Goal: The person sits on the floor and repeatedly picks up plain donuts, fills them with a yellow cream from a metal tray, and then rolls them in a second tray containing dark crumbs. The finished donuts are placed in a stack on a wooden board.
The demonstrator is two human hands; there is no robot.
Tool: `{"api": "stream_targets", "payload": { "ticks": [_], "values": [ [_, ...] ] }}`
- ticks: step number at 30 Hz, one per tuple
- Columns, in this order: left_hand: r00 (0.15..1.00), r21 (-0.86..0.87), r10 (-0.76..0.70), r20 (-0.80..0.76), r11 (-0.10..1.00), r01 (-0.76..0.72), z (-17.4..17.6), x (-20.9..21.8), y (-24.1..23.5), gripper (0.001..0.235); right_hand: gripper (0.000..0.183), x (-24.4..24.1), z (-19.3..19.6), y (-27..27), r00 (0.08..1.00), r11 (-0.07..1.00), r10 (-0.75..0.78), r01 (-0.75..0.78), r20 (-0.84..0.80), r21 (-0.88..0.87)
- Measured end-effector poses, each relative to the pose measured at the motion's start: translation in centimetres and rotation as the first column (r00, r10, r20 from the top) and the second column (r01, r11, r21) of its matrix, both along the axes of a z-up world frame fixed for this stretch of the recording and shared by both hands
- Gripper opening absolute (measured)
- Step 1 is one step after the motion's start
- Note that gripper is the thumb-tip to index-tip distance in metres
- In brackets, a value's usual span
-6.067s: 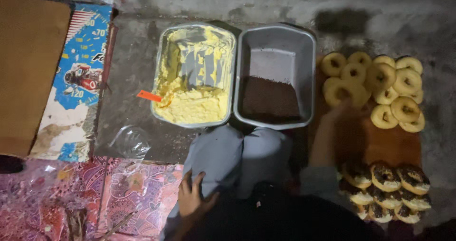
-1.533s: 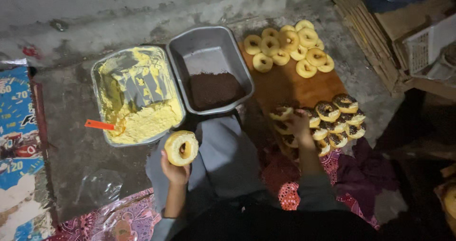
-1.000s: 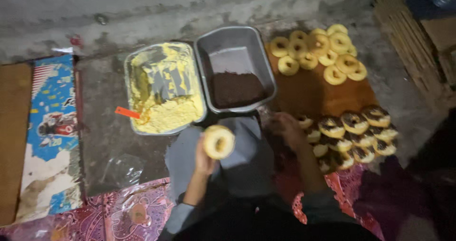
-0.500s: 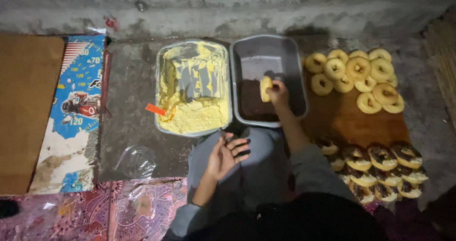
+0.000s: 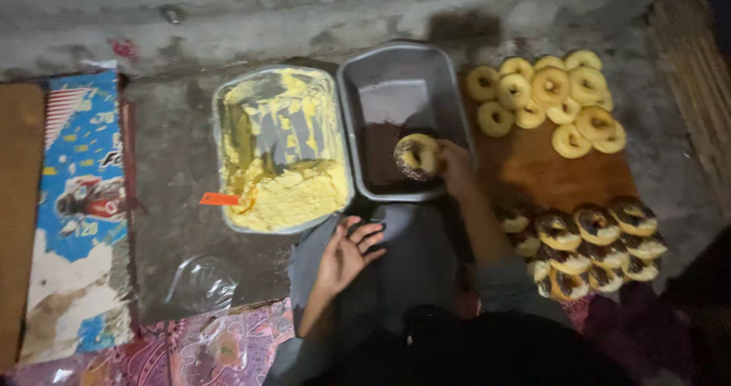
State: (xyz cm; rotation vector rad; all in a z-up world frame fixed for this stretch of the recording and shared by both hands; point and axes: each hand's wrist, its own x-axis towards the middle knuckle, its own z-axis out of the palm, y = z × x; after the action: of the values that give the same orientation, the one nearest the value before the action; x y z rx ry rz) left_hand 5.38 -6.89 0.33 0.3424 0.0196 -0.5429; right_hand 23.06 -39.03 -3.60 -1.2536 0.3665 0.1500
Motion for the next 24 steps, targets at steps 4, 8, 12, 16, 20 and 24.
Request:
{"api": "stream_targets", "payload": {
  "ticks": [4,8,12,16,20,24],
  "values": [
    [1.000,0.002,-0.009,-0.026,1.000,0.009,-0.1,0.0,0.3,0.043,0.032,-6.4,0.6,-7.8,0.983,0.919,-0.185,0.174,-0.001,0.354],
    [1.000,-0.031,0.004,-0.009,1.000,-0.004,-0.3,0.0,0.0,0.043,0.030,-12.3,0.1,-13.9,0.945,0.932,-0.324,0.311,0.043,0.187],
    [0.999,0.011,0.037,-0.013,0.999,-0.037,0.2,-0.1,0.1,0.042,0.028,-13.9,-2.3,-16.7,0.901,0.905,-0.417,0.424,0.118,-0.043],
    [0.999,0.051,0.042,-0.023,0.998,-0.041,1.2,0.6,-0.4,0.042,0.035,-12.1,-4.4,-17.2,0.950,0.946,-0.300,0.307,0.084,-0.100],
    [0.998,0.099,0.053,-0.039,0.994,-0.049,0.3,0.1,-0.2,0.043,0.037,-11.2,-5.0,-16.9,0.977,0.742,-0.211,0.187,0.041,-0.644],
    [0.829,0.090,0.554,0.078,0.824,-0.559,-4.2,-2.6,2.3,0.022,0.041,-11.3,-3.5,-17.8,0.988,0.240,-0.153,0.058,0.022,-0.969]
  ]
}}
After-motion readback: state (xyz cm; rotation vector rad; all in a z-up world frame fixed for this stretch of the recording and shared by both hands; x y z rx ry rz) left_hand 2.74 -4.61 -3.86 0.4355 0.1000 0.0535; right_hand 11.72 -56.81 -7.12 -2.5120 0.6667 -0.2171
